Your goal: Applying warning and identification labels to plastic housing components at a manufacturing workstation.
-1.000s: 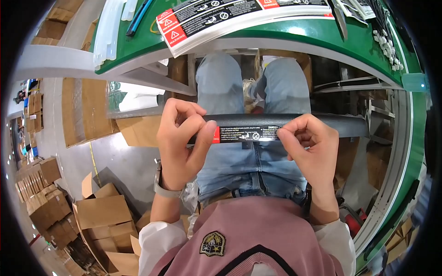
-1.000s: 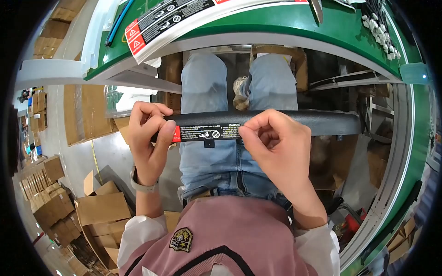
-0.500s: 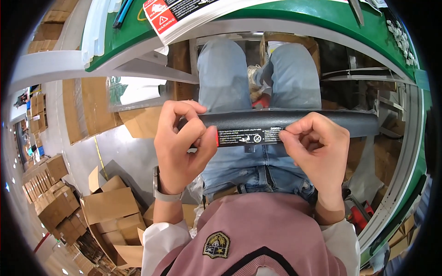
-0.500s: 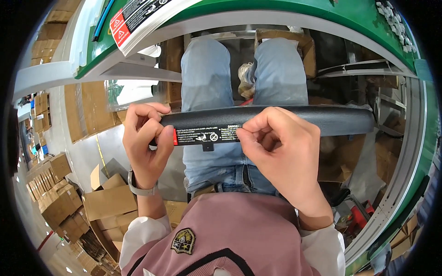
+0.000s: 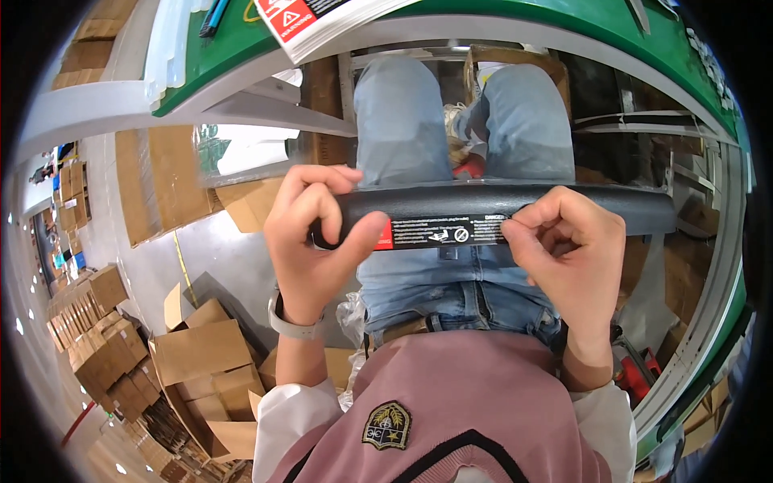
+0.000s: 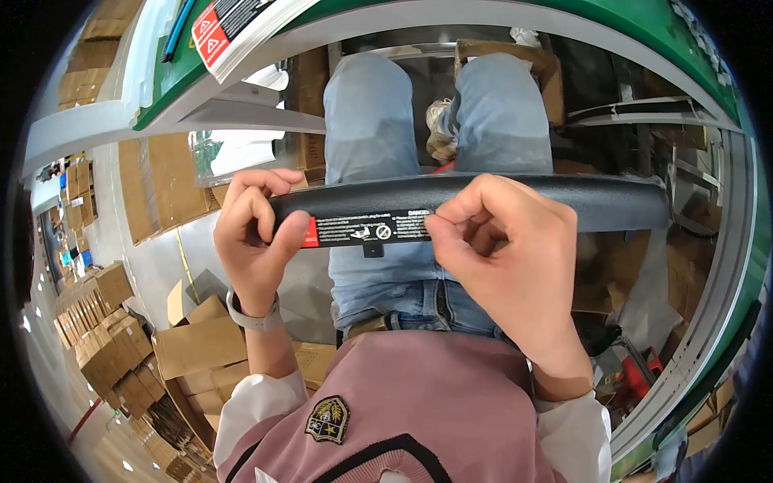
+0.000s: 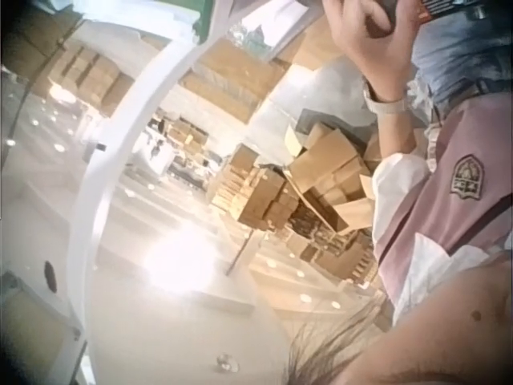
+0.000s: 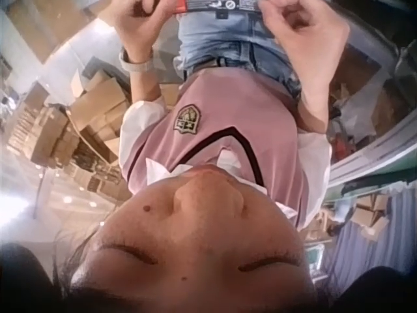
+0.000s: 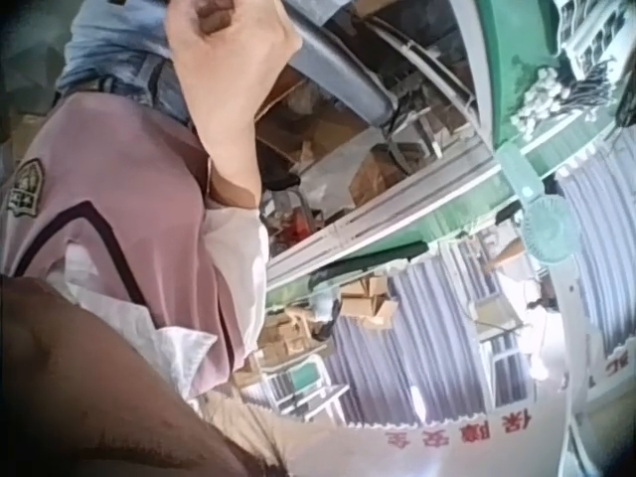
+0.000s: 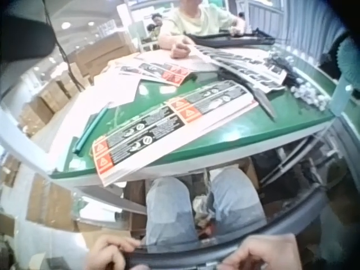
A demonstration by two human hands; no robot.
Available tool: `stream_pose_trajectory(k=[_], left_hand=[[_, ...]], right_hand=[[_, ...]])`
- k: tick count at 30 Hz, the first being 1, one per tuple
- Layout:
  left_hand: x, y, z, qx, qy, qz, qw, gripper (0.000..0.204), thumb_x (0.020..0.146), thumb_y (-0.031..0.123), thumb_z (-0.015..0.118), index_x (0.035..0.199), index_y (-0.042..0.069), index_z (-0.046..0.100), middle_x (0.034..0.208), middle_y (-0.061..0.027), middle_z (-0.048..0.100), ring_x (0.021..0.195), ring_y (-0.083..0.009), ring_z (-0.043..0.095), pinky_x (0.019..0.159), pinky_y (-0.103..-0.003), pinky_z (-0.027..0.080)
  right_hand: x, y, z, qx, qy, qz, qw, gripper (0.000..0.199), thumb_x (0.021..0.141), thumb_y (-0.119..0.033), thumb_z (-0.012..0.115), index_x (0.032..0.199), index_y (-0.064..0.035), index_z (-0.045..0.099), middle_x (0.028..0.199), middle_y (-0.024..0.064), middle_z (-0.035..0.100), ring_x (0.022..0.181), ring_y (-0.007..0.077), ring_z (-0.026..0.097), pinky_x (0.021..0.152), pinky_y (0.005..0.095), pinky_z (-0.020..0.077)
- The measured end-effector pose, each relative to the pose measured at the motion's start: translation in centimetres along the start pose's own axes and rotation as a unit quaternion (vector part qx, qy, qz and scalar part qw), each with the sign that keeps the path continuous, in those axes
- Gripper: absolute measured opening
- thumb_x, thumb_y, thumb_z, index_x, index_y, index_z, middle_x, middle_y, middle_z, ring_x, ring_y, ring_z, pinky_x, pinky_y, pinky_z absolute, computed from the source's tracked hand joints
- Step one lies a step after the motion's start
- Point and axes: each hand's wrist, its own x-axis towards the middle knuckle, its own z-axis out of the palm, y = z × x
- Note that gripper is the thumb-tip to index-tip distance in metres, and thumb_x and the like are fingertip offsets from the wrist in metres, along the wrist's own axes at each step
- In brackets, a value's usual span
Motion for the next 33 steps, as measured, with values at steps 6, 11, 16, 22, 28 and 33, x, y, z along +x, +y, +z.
stream_pose_trajectory(k=[6, 11, 16, 22, 28, 33], left_hand=[[-1.0, -0.6, 0.5, -0.091, 0.038, -0.049, 0.994, 0.041, 0.073, 0.006, 0.078, 0.065, 0.006, 0.038, 0.097, -0.0145, 0.057, 0.097, -0.0253, 0.062, 0.080, -0.033, 0.048], [-1.0, -0.8, 0.7, -0.094, 0.046, -0.041, 0.994, 0.040, 0.073, 0.005, 0.078, 0.066, 0.006, 0.038, 0.096, -0.0148, 0.058, 0.097, -0.0257, 0.062, 0.080, -0.033, 0.048], [-1.0, -0.9, 0.8, -0.104, 0.054, -0.032, 0.993, 0.040, 0.073, 0.005, 0.077, 0.066, 0.005, 0.038, 0.096, -0.0148, 0.057, 0.097, -0.0256, 0.063, 0.080, -0.033, 0.048], [-1.0, -0.8, 0.8, -0.097, 0.054, -0.045, 0.993, 0.038, 0.071, 0.001, 0.075, 0.066, 0.005, 0.038, 0.091, -0.0140, 0.057, 0.090, -0.0248, 0.063, 0.078, -0.032, 0.048], [0.1, -1.2, 0.7, -0.016, 0.054, 0.020, 0.998, 0.032, 0.074, 0.001, 0.066, 0.065, 0.004, 0.036, 0.088, -0.0157, 0.063, 0.078, -0.0234, 0.055, 0.073, -0.033, 0.043], [0.6, -1.6, 1.0, -0.079, 0.068, -0.008, 0.994, 0.028, 0.079, -0.001, 0.059, 0.066, 0.002, 0.034, 0.079, -0.0123, 0.054, 0.078, -0.0225, 0.054, 0.074, -0.032, 0.042]], right_hand=[[0.0, 0.1, -0.1, 0.019, -0.009, 0.006, 1.000, 0.014, 0.076, 0.009, 0.068, 0.071, 0.0015, 0.058, 0.061, 0.0010, 0.060, 0.048, 0.0005, 0.051, 0.041, 0.0149, 0.0352], [0.1, 0.1, -0.1, 0.005, -0.017, -0.015, 1.000, 0.014, 0.076, 0.009, 0.069, 0.071, 0.0016, 0.058, 0.061, 0.0007, 0.060, 0.050, 0.0003, 0.053, 0.043, 0.0150, 0.0362], [0.1, 0.3, -0.1, -0.033, -0.012, -0.057, 0.998, 0.015, 0.074, 0.006, 0.072, 0.071, 0.0014, 0.058, 0.058, 0.0013, 0.058, 0.051, 0.0028, 0.054, 0.044, 0.0179, 0.0380], [0.5, -2.7, -3.4, -0.488, -0.055, -0.069, 0.868, 0.035, 0.073, -0.039, 0.074, 0.079, -0.0073, 0.061, 0.086, 0.0093, 0.064, 0.070, 0.0243, 0.063, 0.050, 0.0361, 0.0450], [-0.1, 0.5, -0.6, -0.403, -0.083, -0.408, 0.815, 0.051, 0.080, -0.020, 0.061, 0.131, -0.0186, 0.053, 0.139, 0.0025, 0.048, 0.129, 0.0255, 0.044, 0.098, 0.0512, 0.0409], [-1.4, 6.1, -10.8, -0.537, 0.031, -0.385, 0.750, 0.046, 0.084, -0.015, 0.053, 0.130, -0.0174, 0.053, 0.126, 0.0050, 0.056, 0.113, 0.0236, 0.055, 0.092, 0.0401, 0.0454]])
